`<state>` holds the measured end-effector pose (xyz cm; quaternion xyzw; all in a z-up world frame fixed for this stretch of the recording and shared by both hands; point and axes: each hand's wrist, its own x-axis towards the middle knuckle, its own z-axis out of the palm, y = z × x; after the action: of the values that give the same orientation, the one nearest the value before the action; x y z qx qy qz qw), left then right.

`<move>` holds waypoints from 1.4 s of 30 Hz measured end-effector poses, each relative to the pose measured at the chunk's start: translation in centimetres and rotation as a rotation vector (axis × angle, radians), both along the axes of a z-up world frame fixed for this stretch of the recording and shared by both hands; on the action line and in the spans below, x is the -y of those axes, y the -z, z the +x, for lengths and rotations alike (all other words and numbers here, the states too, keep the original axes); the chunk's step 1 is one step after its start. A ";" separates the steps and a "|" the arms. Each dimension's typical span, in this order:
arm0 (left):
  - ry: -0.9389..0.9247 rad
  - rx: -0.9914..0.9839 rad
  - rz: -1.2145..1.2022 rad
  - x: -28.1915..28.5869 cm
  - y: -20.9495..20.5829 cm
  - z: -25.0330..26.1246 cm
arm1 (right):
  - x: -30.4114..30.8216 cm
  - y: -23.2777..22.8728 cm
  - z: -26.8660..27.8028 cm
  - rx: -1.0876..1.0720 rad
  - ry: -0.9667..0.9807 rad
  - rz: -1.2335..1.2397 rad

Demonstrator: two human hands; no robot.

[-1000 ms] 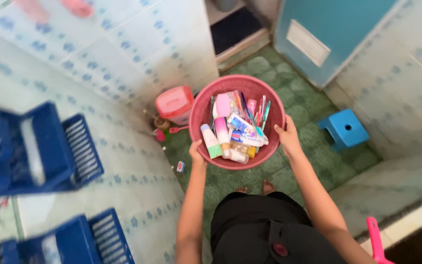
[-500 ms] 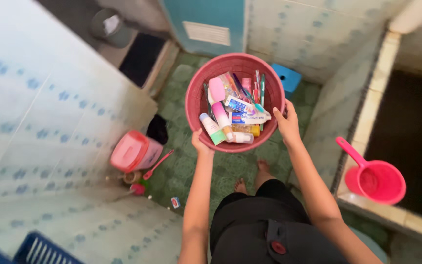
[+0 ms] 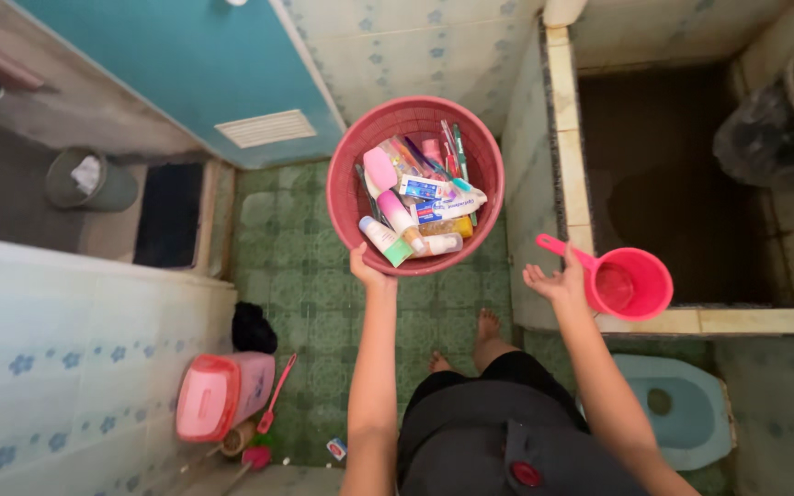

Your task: The person removes various toiletries and personal care items from a blue wall-mounted bathroom organizer and places them into a red plastic basin. They then use a pink scoop to rinse the now-empty organizer with water.

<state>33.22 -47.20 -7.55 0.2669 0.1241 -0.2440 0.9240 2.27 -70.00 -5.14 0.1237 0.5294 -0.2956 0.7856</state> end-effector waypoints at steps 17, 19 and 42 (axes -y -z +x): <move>0.272 -0.088 0.098 20.6 3.4 -4.1 | 17.7 7.1 -9.1 -0.255 -0.282 -0.485; 0.301 -0.096 0.105 22.7 4.2 -5.1 | 20.9 8.9 -10.7 -0.406 -0.542 -0.518; 0.467 -0.243 0.139 31.3 12.8 -11.3 | 24.7 32.5 -14.0 -0.973 -2.007 -0.579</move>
<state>21.96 -78.49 -20.34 0.3197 0.1856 -0.4715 0.8006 -11.71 -94.67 -37.69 -0.6653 0.5487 0.3357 0.3788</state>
